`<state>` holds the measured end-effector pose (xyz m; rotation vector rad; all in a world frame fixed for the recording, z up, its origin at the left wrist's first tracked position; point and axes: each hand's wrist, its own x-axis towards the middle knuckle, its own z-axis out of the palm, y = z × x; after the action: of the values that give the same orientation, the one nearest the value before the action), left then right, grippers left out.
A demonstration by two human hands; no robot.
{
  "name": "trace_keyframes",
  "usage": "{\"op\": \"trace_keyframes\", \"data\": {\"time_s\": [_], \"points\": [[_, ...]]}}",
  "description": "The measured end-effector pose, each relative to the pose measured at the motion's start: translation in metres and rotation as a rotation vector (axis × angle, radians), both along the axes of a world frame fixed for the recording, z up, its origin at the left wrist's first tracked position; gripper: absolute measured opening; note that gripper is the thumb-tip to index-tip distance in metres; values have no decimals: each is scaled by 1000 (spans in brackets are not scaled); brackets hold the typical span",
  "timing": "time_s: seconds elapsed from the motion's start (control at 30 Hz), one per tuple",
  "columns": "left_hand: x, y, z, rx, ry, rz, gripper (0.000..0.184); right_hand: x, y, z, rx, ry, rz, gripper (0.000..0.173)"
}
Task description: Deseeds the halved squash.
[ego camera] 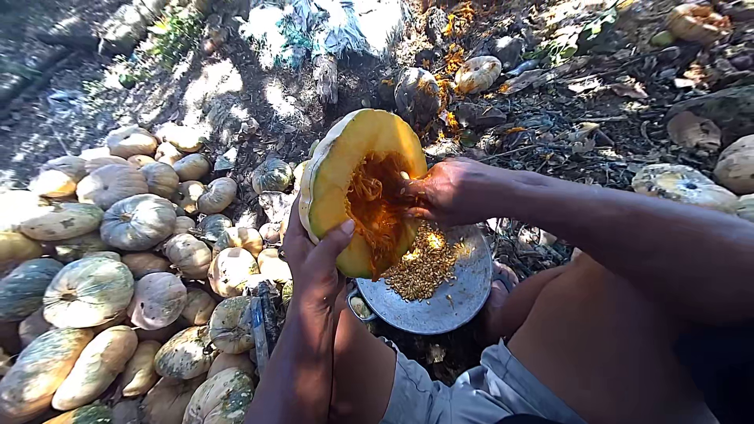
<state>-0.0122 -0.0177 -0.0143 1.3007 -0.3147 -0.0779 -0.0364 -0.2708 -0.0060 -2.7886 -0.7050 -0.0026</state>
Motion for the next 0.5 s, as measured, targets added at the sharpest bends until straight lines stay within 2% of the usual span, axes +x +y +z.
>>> {"op": "trace_keyframes", "data": {"time_s": [0.1,0.2,0.33,0.43,0.5], "points": [[1,1,5,3,58,29,58,2,-17,-18,187,-19,165,10],[2,3,8,-9,69,60,53,-5,-22,-22,266,-19,150,12],[1,0,6,-25,54,47,52,-8,-5,-15,304,-204,85,20],[0,-2,4,-19,39,23,50,-5,3,-19,309,-318,106,10],[1,-1,4,-19,44,30,47,-6,-1,-21,275,-272,133,7]]}}
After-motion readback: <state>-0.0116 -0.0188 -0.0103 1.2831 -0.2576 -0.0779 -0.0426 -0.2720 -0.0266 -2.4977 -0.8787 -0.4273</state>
